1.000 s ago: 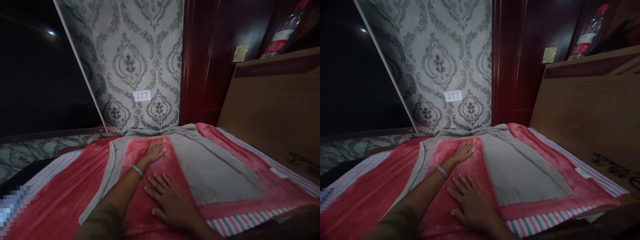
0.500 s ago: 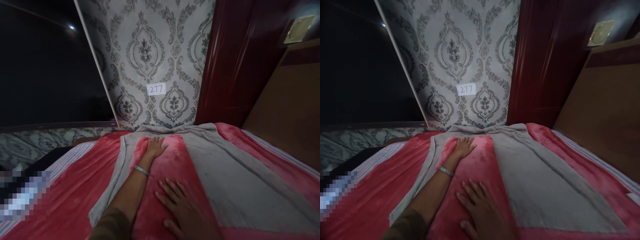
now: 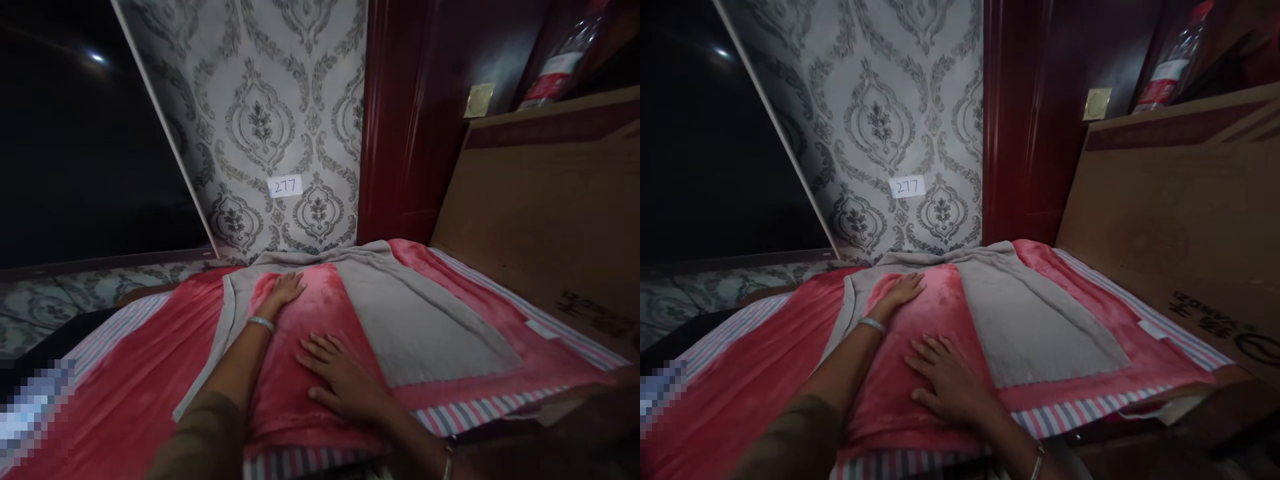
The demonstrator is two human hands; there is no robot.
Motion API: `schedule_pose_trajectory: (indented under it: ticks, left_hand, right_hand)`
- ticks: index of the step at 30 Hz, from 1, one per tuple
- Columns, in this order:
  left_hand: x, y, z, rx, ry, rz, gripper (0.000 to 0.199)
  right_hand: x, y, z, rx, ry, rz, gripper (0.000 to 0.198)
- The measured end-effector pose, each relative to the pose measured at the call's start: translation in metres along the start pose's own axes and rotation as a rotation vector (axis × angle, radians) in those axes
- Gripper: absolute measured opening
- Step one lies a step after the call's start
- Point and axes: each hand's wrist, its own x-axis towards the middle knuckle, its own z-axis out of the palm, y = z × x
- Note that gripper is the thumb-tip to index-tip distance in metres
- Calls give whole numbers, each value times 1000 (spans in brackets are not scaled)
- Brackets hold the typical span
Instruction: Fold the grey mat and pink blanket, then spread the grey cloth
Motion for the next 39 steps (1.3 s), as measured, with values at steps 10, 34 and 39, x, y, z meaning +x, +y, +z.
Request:
schedule_pose_trajectory:
  ticks: [10, 34, 39]
  left_hand:
    - [-121, -19, 21, 8, 28, -3, 63]
    - [-171, -53, 34, -1482, 383, -524, 60]
    - [-174, -48, 17, -1696, 76, -559, 37]
  right_hand:
    - [-16, 24, 5, -220, 161, 274, 64]
    - [-69, 60, 45, 978, 780, 443, 75]
    - [-82, 23, 37, 1372, 661, 456, 61]
